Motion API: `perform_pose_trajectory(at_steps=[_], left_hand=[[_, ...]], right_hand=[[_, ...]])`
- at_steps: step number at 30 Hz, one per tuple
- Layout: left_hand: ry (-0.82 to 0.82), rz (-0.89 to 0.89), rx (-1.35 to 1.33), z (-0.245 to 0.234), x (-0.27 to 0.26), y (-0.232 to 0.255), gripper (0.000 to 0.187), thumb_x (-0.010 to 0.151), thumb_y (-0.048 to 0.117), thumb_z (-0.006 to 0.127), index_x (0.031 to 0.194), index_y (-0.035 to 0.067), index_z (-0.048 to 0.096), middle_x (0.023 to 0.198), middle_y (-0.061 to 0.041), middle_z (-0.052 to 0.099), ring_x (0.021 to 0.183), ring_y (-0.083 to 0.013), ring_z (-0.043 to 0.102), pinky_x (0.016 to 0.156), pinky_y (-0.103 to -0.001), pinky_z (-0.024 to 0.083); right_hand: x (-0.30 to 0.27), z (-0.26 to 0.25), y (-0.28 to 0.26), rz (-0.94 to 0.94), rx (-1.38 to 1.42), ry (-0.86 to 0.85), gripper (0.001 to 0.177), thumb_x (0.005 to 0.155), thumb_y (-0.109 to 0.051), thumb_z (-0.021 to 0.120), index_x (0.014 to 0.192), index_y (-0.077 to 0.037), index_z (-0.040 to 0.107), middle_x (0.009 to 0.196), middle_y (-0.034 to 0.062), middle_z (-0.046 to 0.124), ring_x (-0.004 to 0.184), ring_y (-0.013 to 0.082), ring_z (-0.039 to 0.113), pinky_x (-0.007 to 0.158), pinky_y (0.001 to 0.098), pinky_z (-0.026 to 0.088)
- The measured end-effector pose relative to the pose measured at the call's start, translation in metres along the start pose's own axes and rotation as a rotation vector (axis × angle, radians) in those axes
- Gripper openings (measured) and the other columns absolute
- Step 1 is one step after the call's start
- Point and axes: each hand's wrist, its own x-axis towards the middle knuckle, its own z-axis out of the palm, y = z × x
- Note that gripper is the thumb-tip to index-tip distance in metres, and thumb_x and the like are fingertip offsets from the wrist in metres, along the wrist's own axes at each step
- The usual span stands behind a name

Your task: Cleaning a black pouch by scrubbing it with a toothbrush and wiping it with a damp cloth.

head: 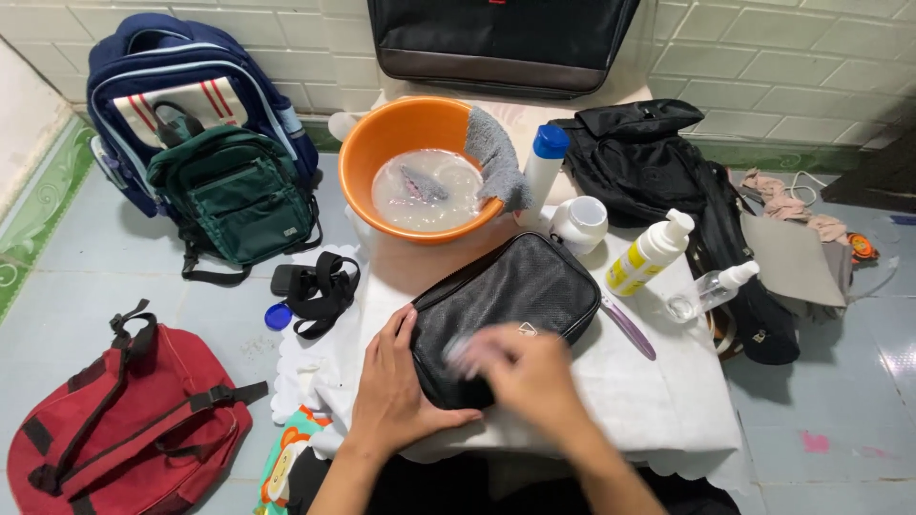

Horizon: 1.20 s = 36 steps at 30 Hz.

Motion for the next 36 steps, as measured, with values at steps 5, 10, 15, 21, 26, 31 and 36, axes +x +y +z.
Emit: perform_pose_trajectory(at_steps=[5,10,15,21,26,31,36], left_hand=[[0.010,-0.022,-0.016,-0.003,0.001,0.004,0.146,0.043,0.068,0.097,0.149,-0.006,0.028,0.151,-0.024,0.040,0.135,-0.0377,0.047,0.116,-0.047,0.036],[0.030,0.005,-0.002,0.000,0.000,0.000,0.146,0.044,0.069,0.096,0.149,-0.008,0.029,0.151,-0.025,0.041,0.137,-0.0379,0.046,0.117,-0.046,0.035],[0.041,0.038,0.014,0.004,-0.003,-0.004,0.136,0.049,0.058,0.093,0.150,-0.006,0.028,0.155,-0.024,0.039,0.140,-0.0371,0.045,0.118,-0.046,0.033],[0.025,0.025,-0.032,-0.011,0.005,0.011,0.139,0.047,0.067,0.096,0.147,-0.005,0.033,0.156,-0.027,0.035,0.143,-0.0397,0.040,0.119,-0.049,0.031],[-0.003,0.011,-0.053,-0.020,0.006,0.016,0.091,0.061,0.060,0.089,0.134,0.015,0.058,0.155,-0.017,0.037,0.152,-0.0399,0.026,0.124,-0.058,0.014],[-0.031,0.093,-0.013,-0.030,0.017,0.033,0.034,0.079,0.042,0.077,0.106,0.020,0.077,0.137,-0.005,0.053,0.144,-0.0313,0.036,0.123,-0.059,0.012],[-0.049,0.074,0.075,-0.026,0.024,0.038,0.020,0.077,0.038,0.079,0.089,0.022,0.081,0.116,0.002,0.060,0.133,-0.0299,0.045,0.122,-0.062,0.016]], right_hand=[[0.040,-0.028,0.023,0.190,-0.472,0.217,0.025,0.093,-0.032,0.062,0.097,-0.012,0.076,0.090,0.0064,0.077,0.073,0.0261,0.068,0.065,0.0399,0.051],[0.007,0.015,0.033,-0.005,-0.754,-0.013,0.014,0.088,-0.028,0.064,0.088,-0.019,0.075,0.083,0.0077,0.070,0.060,0.0334,0.068,0.055,0.0471,0.054],[-0.031,-0.013,-0.003,0.094,-0.097,-0.575,0.019,0.087,-0.026,0.067,0.089,-0.012,0.079,0.081,-0.0022,0.083,0.066,0.0141,0.073,0.065,0.0261,0.057],[-0.070,-0.055,0.068,0.526,0.296,-0.491,0.027,0.092,-0.015,0.065,0.097,0.003,0.084,0.081,0.0069,0.082,0.071,0.0112,0.067,0.071,0.0241,0.053],[-0.130,-0.087,0.174,0.834,0.448,-0.338,0.034,0.094,-0.013,0.063,0.112,0.010,0.081,0.096,0.0208,0.081,0.086,0.0252,0.071,0.081,0.0352,0.054],[-0.184,-0.106,0.268,0.927,0.748,-0.155,0.041,0.101,-0.010,0.053,0.123,0.020,0.071,0.099,0.0296,0.074,0.078,0.0268,0.065,0.064,0.0332,0.046],[-0.198,-0.104,0.294,0.872,0.843,-0.158,0.040,0.100,-0.006,0.050,0.128,0.020,0.064,0.102,0.0324,0.073,0.077,0.0268,0.066,0.062,0.0327,0.048]])
